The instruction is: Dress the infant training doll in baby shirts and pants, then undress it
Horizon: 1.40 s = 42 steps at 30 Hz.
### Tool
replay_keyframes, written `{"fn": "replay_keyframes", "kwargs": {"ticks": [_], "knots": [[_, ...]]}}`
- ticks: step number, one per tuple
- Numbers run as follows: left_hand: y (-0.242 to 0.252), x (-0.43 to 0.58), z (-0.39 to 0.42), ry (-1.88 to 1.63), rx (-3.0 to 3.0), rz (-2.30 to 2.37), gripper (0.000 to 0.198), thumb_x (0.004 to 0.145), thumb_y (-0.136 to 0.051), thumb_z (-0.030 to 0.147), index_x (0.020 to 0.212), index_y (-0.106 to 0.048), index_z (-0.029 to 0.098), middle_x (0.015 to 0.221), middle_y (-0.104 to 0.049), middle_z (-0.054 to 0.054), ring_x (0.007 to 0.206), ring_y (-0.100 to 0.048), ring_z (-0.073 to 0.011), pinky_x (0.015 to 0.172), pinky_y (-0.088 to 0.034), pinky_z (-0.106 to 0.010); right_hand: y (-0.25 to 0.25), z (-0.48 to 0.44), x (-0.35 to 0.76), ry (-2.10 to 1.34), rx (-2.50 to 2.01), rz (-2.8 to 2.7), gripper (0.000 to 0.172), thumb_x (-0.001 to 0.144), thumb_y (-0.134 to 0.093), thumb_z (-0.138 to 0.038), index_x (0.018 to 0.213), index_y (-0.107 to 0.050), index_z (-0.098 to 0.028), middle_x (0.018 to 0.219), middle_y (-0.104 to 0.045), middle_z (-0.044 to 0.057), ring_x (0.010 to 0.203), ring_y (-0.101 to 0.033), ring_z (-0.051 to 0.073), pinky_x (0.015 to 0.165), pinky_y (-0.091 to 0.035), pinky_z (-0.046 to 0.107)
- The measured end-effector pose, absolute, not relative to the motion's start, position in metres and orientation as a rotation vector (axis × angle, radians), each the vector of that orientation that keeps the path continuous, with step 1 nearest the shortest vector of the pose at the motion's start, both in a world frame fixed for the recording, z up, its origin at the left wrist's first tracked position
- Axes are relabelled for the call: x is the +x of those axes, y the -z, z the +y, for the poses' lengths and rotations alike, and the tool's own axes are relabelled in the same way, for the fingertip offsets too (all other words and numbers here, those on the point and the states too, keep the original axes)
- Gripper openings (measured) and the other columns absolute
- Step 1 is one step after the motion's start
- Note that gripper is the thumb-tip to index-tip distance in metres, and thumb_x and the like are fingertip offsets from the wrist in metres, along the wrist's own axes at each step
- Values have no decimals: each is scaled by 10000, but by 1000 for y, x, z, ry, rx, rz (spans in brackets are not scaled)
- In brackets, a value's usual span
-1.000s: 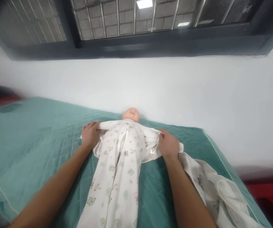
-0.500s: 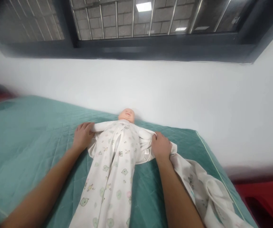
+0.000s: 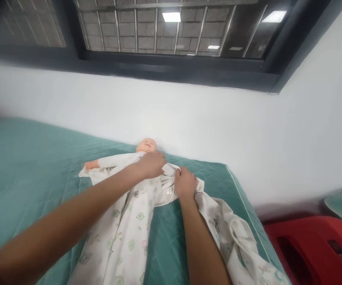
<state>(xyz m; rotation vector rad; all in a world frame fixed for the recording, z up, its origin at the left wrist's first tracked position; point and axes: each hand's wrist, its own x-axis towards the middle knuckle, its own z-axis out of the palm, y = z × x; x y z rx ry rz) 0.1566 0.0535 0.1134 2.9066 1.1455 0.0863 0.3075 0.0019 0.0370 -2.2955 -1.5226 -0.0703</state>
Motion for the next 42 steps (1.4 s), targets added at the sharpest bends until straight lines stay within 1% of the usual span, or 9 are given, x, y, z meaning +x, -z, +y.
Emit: {"fn": "replay_keyframes", "kwargs": {"ticks": [2, 6, 8, 13, 16, 26, 33, 37, 42], "knots": [[-104, 183, 54, 31, 2902, 1149, 230, 799, -617, 139, 1005, -718, 149, 1125, -672, -172, 1093, -583, -331, 891, -467, -448, -38, 1, 308, 62, -2292, -1523, 381, 976, -325, -298, 1130, -664, -219, 1117, -716, 103, 1057, -637, 281, 843, -424, 366], [-81, 210, 55, 111, 2901, 1189, 366, 809, -626, 149, 1174, -656, 131, 1224, -637, -200, 1150, -564, -364, 969, -410, -554, -38, 1, 308, 37, -2264, -1537, 366, 978, -342, -307, 1112, -674, -229, 1124, -720, 83, 1060, -636, 270, 868, -406, 356], [-75, 214, 57, 140, 2910, 1202, 398, 835, -601, 160, 1231, -618, 133, 1265, -616, -200, 1176, -550, -367, 977, -400, -570, -37, 3, 308, 31, -2256, -1533, 359, 977, -350, -303, 1112, -675, -231, 1129, -722, 75, 1069, -634, 262, 885, -394, 350], [-70, 217, 67, 189, 2955, 1207, 361, 934, -429, 150, 1256, -591, 134, 1293, -595, -190, 1196, -542, -358, 944, -421, -571, -33, 7, 309, 3, -2263, -1489, 351, 974, -368, -307, 1088, -688, -221, 1079, -737, 88, 1045, -648, 250, 887, -380, 340], [-66, 217, 69, 214, 2996, 1213, 371, 945, -388, 139, 1265, -573, 114, 1278, -594, -195, 1167, -555, -360, 926, -424, -577, -32, 8, 312, -33, -2252, -1479, 349, 971, -379, -322, 1073, -697, -221, 1025, -747, 97, 1014, -661, 251, 875, -383, 340], [-67, 207, 77, 255, 3121, 1191, 440, 835, -604, 179, 1267, -532, 137, 1222, -602, -178, 1105, -575, -336, 880, -449, -501, -32, 5, 319, -123, -2213, -1425, 370, 971, -361, -313, 1043, -709, -209, 1015, -742, 111, 959, -671, 246, 791, -403, 315], [-75, 189, 92, 275, 3112, 1282, 454, 803, -634, 163, 1245, -544, 114, 1202, -608, -190, 1074, -584, -345, 844, -454, -483, -26, 12, 325, -161, -2156, -1394, 344, 963, -373, -289, 1017, -701, -199, 1053, -722, 95, 1000, -635, 233, 764, -395, 291], [-69, 194, 87, 283, 3103, 1281, 450, 802, -639, 173, 1239, -556, 109, 1206, -616, -199, 1092, -581, -342, 881, -436, -495, -23, 14, 325, -180, -2139, -1381, 329, 959, -374, -269, 1036, -685, -191, 1073, -711, 103, 1006, -625, 233, 771, -389, 294], [-58, 214, 76, 211, 3114, 1207, 343, 882, -549, 203, 1211, -584, 112, 1184, -641, -188, 1069, -606, -318, 889, -431, -492, -20, 15, 324, -199, -2139, -1379, 321, 956, -383, -273, 1009, -685, -178, 1046, -712, 119, 994, -627, 248, 762, -384, 305]]}}
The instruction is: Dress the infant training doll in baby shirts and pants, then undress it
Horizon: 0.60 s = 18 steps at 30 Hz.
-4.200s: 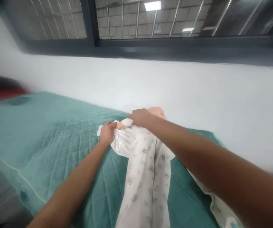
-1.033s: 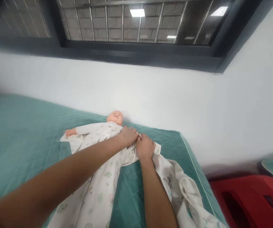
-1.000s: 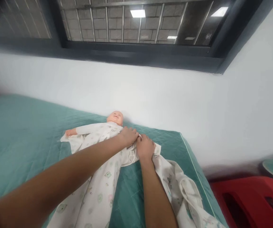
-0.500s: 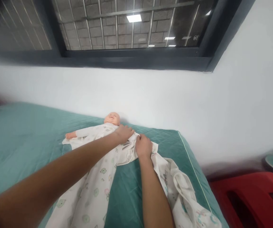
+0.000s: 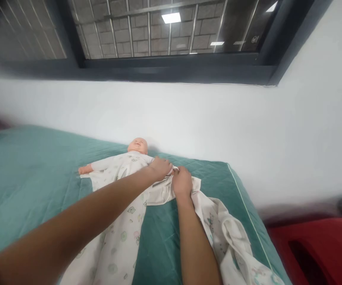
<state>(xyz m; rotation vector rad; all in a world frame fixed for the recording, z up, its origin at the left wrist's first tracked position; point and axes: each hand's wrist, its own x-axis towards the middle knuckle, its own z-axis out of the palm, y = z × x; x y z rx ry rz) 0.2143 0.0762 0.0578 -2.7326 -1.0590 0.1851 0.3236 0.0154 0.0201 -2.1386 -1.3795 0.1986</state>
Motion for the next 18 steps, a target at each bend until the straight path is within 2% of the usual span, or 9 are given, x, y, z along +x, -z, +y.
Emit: {"fn": "replay_keyframes", "kwargs": {"ticks": [8, 18], "knots": [[-51, 214, 75, -38, -2676, -1082, 335, 951, -354, 145, 1160, -598, 51, 1126, -644, -232, 1033, -616, -333, 832, -434, -495, -20, 17, 324, -256, -2135, -1326, 335, 966, -374, -276, 1103, -660, -168, 1094, -706, 138, 1033, -627, 259, 794, -396, 310], [-73, 198, 80, -12, -2647, -1031, 302, 932, -397, 115, 1156, -597, 90, 1141, -631, -214, 1026, -599, -313, 816, -426, -452, -17, 16, 326, -310, -1981, -1254, 365, 948, -366, -265, 1205, -609, -171, 1084, -709, 111, 1002, -633, 231, 835, -422, 302]]}}
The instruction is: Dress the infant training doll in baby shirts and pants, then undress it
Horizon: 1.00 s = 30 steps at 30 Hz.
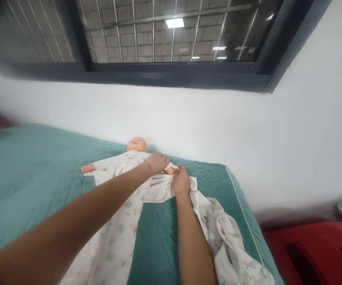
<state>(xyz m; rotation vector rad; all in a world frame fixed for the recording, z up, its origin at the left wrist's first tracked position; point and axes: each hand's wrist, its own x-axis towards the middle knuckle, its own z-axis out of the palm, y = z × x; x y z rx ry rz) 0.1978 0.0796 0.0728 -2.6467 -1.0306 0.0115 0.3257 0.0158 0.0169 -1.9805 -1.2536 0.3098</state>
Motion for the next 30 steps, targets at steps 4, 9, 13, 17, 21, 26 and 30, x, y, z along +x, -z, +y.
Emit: {"fn": "replay_keyframes", "kwargs": {"ticks": [4, 9, 13, 17, 21, 26, 30], "knots": [[-81, 189, 83, 2, -2628, -1000, 267, 924, -455, 128, 1158, -585, 132, 1143, -624, -179, 1032, -592, -282, 842, -406, -416, -17, 14, 327, -305, -1855, -1199, 375, 927, -364, -289, 1185, -613, -182, 1107, -696, 100, 1016, -616, 233, 881, -423, 322], [-94, 178, 85, 3, -2598, -999, 269, 929, -436, 137, 1162, -569, 123, 1129, -615, -180, 1022, -583, -286, 817, -399, -407, -13, 17, 330, -359, -1645, -1121, 376, 871, -410, -326, 1139, -625, -172, 1155, -677, 111, 1050, -597, 241, 950, -418, 362], [-99, 172, 83, -12, -2599, -990, 264, 919, -467, 156, 1164, -557, 118, 1122, -611, -173, 1011, -582, -279, 808, -400, -398, -5, 27, 335, -501, -1435, -1004, 349, 799, -494, -380, 1026, -641, -159, 1076, -700, 105, 981, -630, 220, 917, -469, 352], [-96, 173, 78, -18, -2621, -987, 261, 934, -490, 230, 1164, -548, 121, 1117, -611, -164, 1007, -590, -271, 805, -406, -385, -3, 32, 336, -674, -1264, -821, 409, 707, -609, -436, 1011, -623, -163, 917, -723, 68, 803, -667, 205, 732, -538, 330], [-93, 174, 73, -5, -2644, -991, 320, 939, -496, 314, 1184, -533, 111, 1131, -610, -168, 1005, -591, -290, 797, -418, -399, -8, 32, 334, -816, -1130, -707, 302, 648, -645, -370, 882, -634, -178, 790, -714, 36, 716, -670, 193, 688, -552, 325], [-87, 176, 67, 5, -2677, -996, 350, 922, -520, 331, 1199, -526, 118, 1151, -616, -166, 1011, -592, -293, 818, -425, -421, -14, 33, 329, -884, -1052, -632, 191, 644, -623, -313, 779, -648, -179, 789, -703, 43, 774, -674, 197, 731, -554, 326], [-83, 182, 65, 16, -2698, -1038, 379, 915, -539, 353, 1215, -523, 122, 1166, -616, -169, 1033, -595, -298, 847, -429, -433, -15, 32, 328, -892, -1041, -596, 175, 652, -638, -324, 756, -634, -183, 748, -682, 25, 754, -673, 195, 728, -560, 330]]}}
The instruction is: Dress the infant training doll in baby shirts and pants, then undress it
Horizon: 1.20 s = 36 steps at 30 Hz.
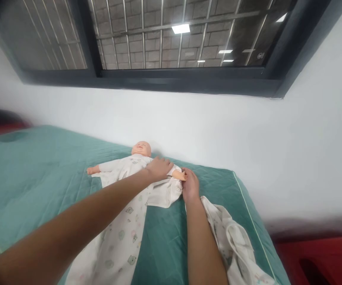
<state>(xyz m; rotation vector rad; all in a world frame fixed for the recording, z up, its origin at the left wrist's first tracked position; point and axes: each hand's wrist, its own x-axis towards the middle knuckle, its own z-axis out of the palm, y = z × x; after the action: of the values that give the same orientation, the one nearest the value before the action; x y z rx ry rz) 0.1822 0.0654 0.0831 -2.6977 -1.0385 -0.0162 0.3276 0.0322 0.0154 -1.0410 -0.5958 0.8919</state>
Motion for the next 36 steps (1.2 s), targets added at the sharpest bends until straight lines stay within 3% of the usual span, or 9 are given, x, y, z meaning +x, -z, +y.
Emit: {"fn": "replay_keyframes", "kwargs": {"ticks": [5, 11, 15, 22, 28, 30, 33, 36], "knots": [[-96, 161, 38, 181, -2751, -1076, 333, 902, -543, 300, 1210, -532, 176, 1232, -608, -111, 1134, -562, -275, 909, -445, -420, -18, 29, 325, -878, -1004, -584, 181, 622, -690, -283, 762, -635, -183, 817, -711, 29, 851, -693, 197, 790, -568, 323], [-74, 49, -45, 1159, -2531, -1655, 337, 943, -484, 351, 1266, -529, 268, 1392, -535, -59, 1328, -458, -230, 1101, -400, -411, -20, 30, 323, -790, -1001, -555, 192, 632, -687, -266, 797, -640, -179, 923, -722, 36, 952, -684, 179, 801, -563, 282], [-28, -2, -87, 1700, -2327, -2228, 519, 904, -560, 453, 1394, -448, 322, 1536, -390, -50, 1429, -372, -259, 1118, -423, -441, -17, 32, 319, -750, -1044, -518, 203, 588, -694, -223, 778, -638, -179, 904, -707, 19, 888, -672, 152, 723, -558, 240], [-26, 9, -81, 2017, -2328, -2523, 666, 883, -619, 415, 1484, -342, 344, 1548, -408, -18, 1432, -382, -264, 1140, -424, -441, -16, 34, 317, -751, -1091, -452, 112, 606, -656, -194, 700, -595, -197, 842, -681, 26, 818, -656, 154, 681, -563, 256], [-32, 5, -55, 2012, -2419, -2568, 633, 883, -617, 396, 1459, -360, 343, 1551, -398, -25, 1422, -396, -249, 1160, -395, -435, -13, 37, 318, -659, -1193, -492, 189, 602, -663, -218, 788, -636, -195, 798, -647, 2, 703, -587, 142, 599, -521, 263], [-30, 2, -45, 2080, -2319, -2483, 523, 892, -598, 400, 1383, -443, 310, 1544, -388, -46, 1404, -416, -239, 1143, -414, -420, -13, 35, 317, -509, -1343, -606, 234, 649, -639, -243, 878, -654, -194, 849, -652, 8, 773, -601, 166, 708, -532, 320], [-32, -2, -16, 2080, -2233, -2130, 398, 901, -575, 393, 1269, -518, 253, 1536, -358, -70, 1415, -380, -219, 1132, -418, -387, -19, 27, 308, -74, -1550, -968, 274, 733, -574, -228, 992, -658, -199, 1118, -661, 55, 1100, -575, 230, 993, -440, 433], [-43, 0, 29, 1930, -2394, -1959, 416, 912, -548, 397, 1294, -518, 236, 1521, -389, -78, 1417, -373, -211, 1157, -370, -374, -28, 17, 284, 40, -1505, -1244, 271, 815, -524, -234, 1059, -641, -212, 1245, -632, 75, 1219, -529, 239, 1077, -374, 458]]}}
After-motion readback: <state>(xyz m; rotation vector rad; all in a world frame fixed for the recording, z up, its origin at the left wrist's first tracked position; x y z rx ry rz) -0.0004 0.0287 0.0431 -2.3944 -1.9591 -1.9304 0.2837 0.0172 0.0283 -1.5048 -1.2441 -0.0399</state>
